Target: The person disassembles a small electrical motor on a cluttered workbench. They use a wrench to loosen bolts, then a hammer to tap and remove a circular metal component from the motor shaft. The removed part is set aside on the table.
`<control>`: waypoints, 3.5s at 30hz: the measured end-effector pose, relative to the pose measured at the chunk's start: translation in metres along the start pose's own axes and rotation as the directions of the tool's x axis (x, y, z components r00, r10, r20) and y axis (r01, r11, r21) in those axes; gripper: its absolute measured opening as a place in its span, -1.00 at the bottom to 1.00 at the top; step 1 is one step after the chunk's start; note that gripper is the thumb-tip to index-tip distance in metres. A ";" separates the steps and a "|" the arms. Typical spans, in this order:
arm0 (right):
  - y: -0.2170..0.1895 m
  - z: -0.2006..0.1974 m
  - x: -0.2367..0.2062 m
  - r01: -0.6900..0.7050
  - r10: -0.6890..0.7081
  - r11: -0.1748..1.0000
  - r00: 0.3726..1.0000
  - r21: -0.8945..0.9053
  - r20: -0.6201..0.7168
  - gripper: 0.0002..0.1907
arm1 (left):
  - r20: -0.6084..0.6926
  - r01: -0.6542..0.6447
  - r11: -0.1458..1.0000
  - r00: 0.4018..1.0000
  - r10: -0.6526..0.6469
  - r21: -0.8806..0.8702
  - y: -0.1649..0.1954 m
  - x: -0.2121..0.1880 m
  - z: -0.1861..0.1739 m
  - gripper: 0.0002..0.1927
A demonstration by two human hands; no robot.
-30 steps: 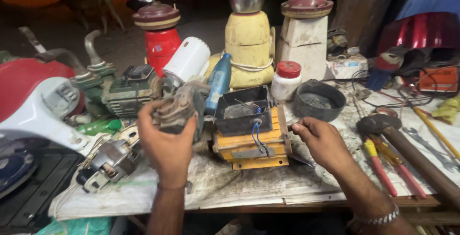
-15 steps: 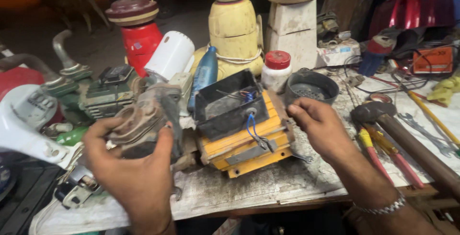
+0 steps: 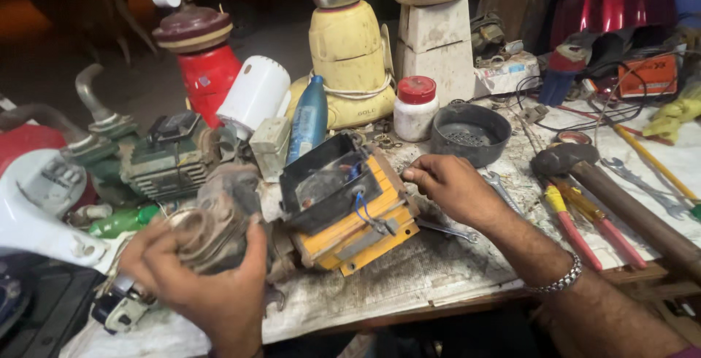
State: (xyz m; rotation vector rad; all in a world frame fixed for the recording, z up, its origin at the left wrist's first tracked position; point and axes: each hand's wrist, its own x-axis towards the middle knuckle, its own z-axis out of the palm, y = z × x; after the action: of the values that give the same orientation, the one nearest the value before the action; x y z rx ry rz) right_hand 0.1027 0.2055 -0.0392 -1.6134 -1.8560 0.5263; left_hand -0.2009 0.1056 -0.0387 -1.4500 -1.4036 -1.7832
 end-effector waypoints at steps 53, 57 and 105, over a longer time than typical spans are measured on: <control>0.098 -0.106 -0.083 -0.144 -0.130 0.853 0.872 -0.502 -0.471 -0.55 | 0.798 -0.124 0.992 0.593 0.106 -0.039 0.057 0.055 0.056 -0.01; 0.069 -0.076 -0.126 0.094 -0.382 0.726 0.879 -0.682 -0.286 -0.44 | 0.787 -0.137 0.989 0.602 0.131 -0.060 0.061 0.057 0.067 0.00; 0.036 -0.042 -0.165 0.654 -0.850 0.315 0.516 -0.688 0.102 -0.52 | 0.768 -0.170 0.985 0.632 0.105 0.005 0.087 0.038 0.101 -0.21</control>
State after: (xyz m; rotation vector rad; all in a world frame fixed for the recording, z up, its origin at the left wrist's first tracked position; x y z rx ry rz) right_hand 0.1686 0.0458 -0.0633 -0.8040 -2.4072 -0.8717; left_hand -0.0971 0.1711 0.0260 -2.3562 -1.6306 -0.9850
